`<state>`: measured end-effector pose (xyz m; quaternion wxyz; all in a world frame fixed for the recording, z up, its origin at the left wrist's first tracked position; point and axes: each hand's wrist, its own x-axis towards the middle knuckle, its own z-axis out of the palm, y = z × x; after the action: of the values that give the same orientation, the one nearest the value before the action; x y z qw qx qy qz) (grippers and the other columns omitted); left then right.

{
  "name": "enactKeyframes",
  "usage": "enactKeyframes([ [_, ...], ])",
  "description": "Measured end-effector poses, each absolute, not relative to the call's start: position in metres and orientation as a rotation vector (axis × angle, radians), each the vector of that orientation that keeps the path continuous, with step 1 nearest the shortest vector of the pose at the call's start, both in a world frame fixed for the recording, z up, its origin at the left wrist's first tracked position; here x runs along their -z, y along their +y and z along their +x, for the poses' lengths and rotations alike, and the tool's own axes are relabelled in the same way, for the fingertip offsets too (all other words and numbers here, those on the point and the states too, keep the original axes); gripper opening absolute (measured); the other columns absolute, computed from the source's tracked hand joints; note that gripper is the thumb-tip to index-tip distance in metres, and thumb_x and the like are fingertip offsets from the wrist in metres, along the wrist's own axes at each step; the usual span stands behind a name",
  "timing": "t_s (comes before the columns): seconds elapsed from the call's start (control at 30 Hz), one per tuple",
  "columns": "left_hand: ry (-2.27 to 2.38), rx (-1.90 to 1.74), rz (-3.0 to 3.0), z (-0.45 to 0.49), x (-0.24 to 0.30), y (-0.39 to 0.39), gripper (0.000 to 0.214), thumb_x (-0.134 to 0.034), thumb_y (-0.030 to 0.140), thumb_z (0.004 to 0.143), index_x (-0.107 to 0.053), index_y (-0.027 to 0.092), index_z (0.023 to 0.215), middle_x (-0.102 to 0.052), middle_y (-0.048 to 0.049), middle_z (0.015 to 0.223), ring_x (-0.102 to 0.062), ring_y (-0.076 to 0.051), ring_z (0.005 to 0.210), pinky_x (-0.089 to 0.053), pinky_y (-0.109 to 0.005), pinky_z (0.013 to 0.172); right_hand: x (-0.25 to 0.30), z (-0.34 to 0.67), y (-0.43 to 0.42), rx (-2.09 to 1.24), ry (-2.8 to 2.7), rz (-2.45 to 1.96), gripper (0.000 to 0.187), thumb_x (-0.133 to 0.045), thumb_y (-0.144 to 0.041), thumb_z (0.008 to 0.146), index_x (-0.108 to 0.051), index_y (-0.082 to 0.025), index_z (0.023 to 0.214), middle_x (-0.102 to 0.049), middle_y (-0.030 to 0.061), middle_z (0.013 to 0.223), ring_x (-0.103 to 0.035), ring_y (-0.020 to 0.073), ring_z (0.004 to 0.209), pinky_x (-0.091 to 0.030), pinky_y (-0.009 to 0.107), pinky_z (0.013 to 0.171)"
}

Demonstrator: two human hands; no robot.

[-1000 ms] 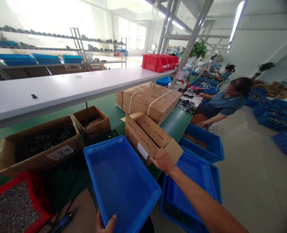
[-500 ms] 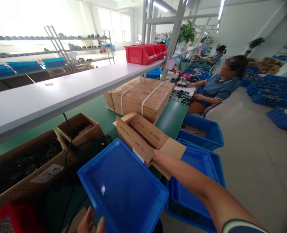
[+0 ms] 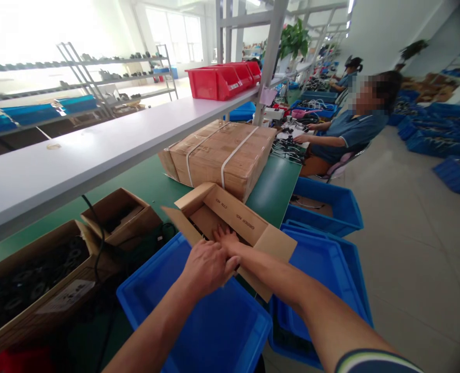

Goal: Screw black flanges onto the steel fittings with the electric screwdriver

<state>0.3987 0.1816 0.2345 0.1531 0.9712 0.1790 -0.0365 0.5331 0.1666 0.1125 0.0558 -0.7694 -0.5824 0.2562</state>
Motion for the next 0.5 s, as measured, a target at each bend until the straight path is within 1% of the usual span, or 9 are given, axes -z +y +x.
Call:
enactKeyframes([
  [0.03, 0.593, 0.19, 2.759, 0.39, -0.23, 0.181, 0.061, -0.024, 0.054, 0.097, -0.067, 0.018, 0.074, -0.067, -0.0091, 0.076, -0.063, -0.024, 0.079, -0.044, -0.038, 0.076, -0.107, 0.533, 0.171, -0.783, -1.77, -2.388, 0.063, -0.069, -0.032, 0.082, -0.045, -0.018, 0.139, -0.039, 0.0166, 0.15, -0.038, 0.0386, 0.135, -0.037, 0.064, 0.105],
  [0.1, 0.678, 0.294, 2.684, 0.37, -0.22, 0.18, 0.059, -0.024, 0.052, 0.098, -0.065, 0.018, 0.073, -0.066, -0.0084, 0.077, -0.063, -0.023, 0.078, -0.043, -0.034, 0.069, -0.102, 0.529, 0.171, -0.779, -1.768, -2.464, 0.08, -0.076, -0.026, 0.073, -0.039, -0.016, 0.143, -0.036, 0.0235, 0.15, -0.035, 0.0438, 0.136, -0.04, 0.065, 0.101],
  [0.17, 0.662, 0.301, 2.63, 0.353, -0.21, 0.178, 0.051, -0.029, 0.048, 0.098, -0.064, 0.019, 0.076, -0.066, -0.0067, 0.08, -0.062, -0.022, 0.082, -0.042, -0.033, 0.069, -0.104, 0.525, 0.167, -0.725, -1.754, -2.498, 0.075, -0.072, -0.02, 0.075, -0.04, -0.009, 0.142, -0.044, 0.0295, 0.142, -0.043, 0.0434, 0.131, -0.045, 0.061, 0.096],
  [0.2, 0.649, 0.278, 2.618, 0.347, -0.205, 0.176, 0.046, -0.032, 0.047, 0.097, -0.064, 0.02, 0.079, -0.065, -0.0062, 0.083, -0.061, -0.021, 0.085, -0.042, -0.032, 0.07, -0.109, 0.523, 0.165, -0.692, -1.744, -2.503, 0.065, -0.067, -0.018, 0.078, -0.043, -0.007, 0.138, -0.05, 0.0294, 0.136, -0.049, 0.0404, 0.126, -0.047, 0.058, 0.094],
  [0.27, 0.647, 0.211, 2.605, 0.34, -0.196, 0.174, 0.036, -0.04, 0.045, 0.094, -0.063, 0.02, 0.084, -0.064, -0.0064, 0.087, -0.06, -0.022, 0.088, -0.043, -0.033, 0.073, -0.129, 0.525, 0.163, -0.637, -1.724, -2.489, 0.041, -0.058, -0.015, 0.084, -0.055, -0.005, 0.124, -0.063, 0.0231, 0.119, -0.06, 0.0318, 0.113, -0.049, 0.051, 0.092],
  [0.33, 0.662, 0.144, 2.562, 0.337, -0.188, 0.173, 0.027, -0.048, 0.042, 0.091, -0.063, 0.02, 0.087, -0.063, -0.0076, 0.089, -0.058, -0.024, 0.091, -0.043, -0.034, 0.076, -0.161, 0.536, 0.165, -0.586, -1.697, -2.441, 0.025, -0.054, -0.011, 0.085, -0.063, -0.005, 0.107, -0.069, 0.0179, 0.105, -0.064, 0.0262, 0.103, -0.05, 0.045, 0.092],
  [0.37, 0.667, 0.118, 2.525, 0.335, -0.185, 0.174, 0.024, -0.05, 0.039, 0.089, -0.064, 0.019, 0.087, -0.063, -0.0082, 0.091, -0.058, -0.024, 0.093, -0.044, -0.035, 0.077, -0.181, 0.546, 0.165, -0.557, -1.678, -2.404, 0.022, -0.053, -0.009, 0.083, -0.065, -0.005, 0.101, -0.07, 0.017, 0.1, -0.065, 0.0249, 0.1, -0.049, 0.042, 0.091],
  [0.43, 0.669, 0.072, 2.447, 0.332, -0.181, 0.176, 0.017, -0.053, 0.031, 0.086, -0.065, 0.019, 0.089, -0.064, -0.0086, 0.092, -0.058, -0.025, 0.096, -0.045, -0.036, 0.08, -0.227, 0.569, 0.163, -0.489, -1.625, -2.311, 0.027, -0.048, -0.006, 0.077, -0.068, -0.004, 0.095, -0.071, 0.0179, 0.097, -0.065, 0.0247, 0.1, -0.048, 0.036, 0.091],
  [0.5, 0.681, 0.025, 2.401, 0.327, -0.18, 0.179, 0.02, -0.053, 0.028, 0.086, -0.066, 0.019, 0.098, -0.065, -0.0087, 0.096, -0.058, -0.025, 0.098, -0.046, -0.037, 0.083, -0.272, 0.591, 0.154, -0.437, -1.558, -2.23, 0.036, -0.045, -0.008, 0.072, -0.069, -0.007, 0.099, -0.073, 0.0127, 0.096, -0.065, 0.0231, 0.096, -0.049, 0.03, 0.084],
])
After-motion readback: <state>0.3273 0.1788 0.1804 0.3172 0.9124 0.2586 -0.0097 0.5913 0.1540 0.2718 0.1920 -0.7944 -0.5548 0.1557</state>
